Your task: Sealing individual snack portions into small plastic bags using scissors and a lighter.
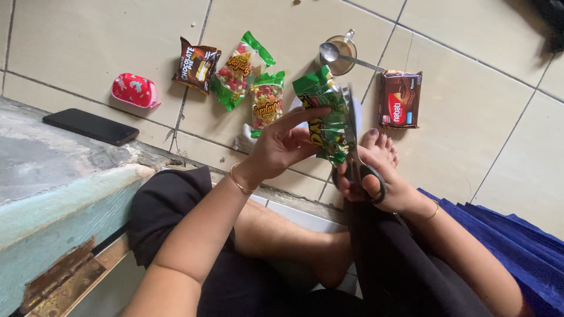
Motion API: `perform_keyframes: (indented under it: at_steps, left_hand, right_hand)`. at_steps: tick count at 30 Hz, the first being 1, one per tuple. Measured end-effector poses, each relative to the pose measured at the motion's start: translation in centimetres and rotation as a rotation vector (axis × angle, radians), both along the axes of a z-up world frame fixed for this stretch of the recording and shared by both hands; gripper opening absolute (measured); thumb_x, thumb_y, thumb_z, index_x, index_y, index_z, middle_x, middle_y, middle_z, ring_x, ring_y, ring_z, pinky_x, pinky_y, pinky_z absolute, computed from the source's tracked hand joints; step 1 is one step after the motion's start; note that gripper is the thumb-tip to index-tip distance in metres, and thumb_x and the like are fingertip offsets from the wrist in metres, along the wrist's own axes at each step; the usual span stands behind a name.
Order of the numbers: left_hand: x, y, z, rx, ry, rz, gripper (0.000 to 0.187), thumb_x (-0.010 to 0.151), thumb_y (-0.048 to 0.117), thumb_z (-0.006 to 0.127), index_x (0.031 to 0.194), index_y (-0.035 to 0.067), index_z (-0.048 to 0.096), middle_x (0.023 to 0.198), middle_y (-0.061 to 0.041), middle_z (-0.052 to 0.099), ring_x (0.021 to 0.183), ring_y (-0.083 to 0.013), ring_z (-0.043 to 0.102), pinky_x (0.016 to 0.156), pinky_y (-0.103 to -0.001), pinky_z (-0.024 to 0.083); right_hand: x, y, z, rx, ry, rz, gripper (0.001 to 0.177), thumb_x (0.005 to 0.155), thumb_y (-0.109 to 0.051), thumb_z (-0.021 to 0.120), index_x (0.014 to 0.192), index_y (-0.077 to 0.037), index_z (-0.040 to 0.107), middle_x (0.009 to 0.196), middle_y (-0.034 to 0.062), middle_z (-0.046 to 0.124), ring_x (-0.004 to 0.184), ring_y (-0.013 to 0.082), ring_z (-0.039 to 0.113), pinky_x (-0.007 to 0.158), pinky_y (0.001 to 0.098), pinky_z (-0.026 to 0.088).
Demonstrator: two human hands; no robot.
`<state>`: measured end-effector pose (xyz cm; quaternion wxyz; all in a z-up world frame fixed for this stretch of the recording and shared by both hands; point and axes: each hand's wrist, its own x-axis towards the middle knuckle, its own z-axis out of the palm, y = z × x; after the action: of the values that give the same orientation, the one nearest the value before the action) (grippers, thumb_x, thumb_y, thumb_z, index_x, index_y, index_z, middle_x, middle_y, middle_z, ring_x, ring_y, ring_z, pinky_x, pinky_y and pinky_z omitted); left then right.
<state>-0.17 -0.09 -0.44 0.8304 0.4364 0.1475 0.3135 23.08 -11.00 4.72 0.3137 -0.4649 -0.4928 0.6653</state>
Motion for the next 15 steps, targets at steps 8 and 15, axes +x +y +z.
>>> perform_keyframes:
  at_steps: [8,15]
  left_hand:
    - [-0.2,0.4,0.2,0.050,0.029,-0.037,0.062,0.098,-0.013,0.069,0.154,0.007,0.051,0.148,-0.005,0.055,0.123,-0.0164,0.068,0.106,-0.032,0.061]
    - [-1.2,1.3,0.8,-0.037,0.053,-0.115,0.058,0.097,-0.010,0.073,0.150,0.005,0.054,0.143,-0.008,0.063,0.120,-0.0170,0.069,0.106,-0.033,0.062]
  right_hand:
    - [0.6,-0.8,-0.4,-0.133,0.168,-0.211,0.056,0.094,-0.061,0.065,0.107,-0.008,0.053,0.086,0.0057,0.058,0.074,0.0138,0.058,0.060,0.0271,0.047]
    - [0.7,0.2,3.9,-0.051,0.219,0.026,0.081,0.089,-0.078,0.059,0.115,-0.001,0.055,0.097,0.0102,0.062,0.088,0.0181,0.066,0.067,0.0275,0.055]
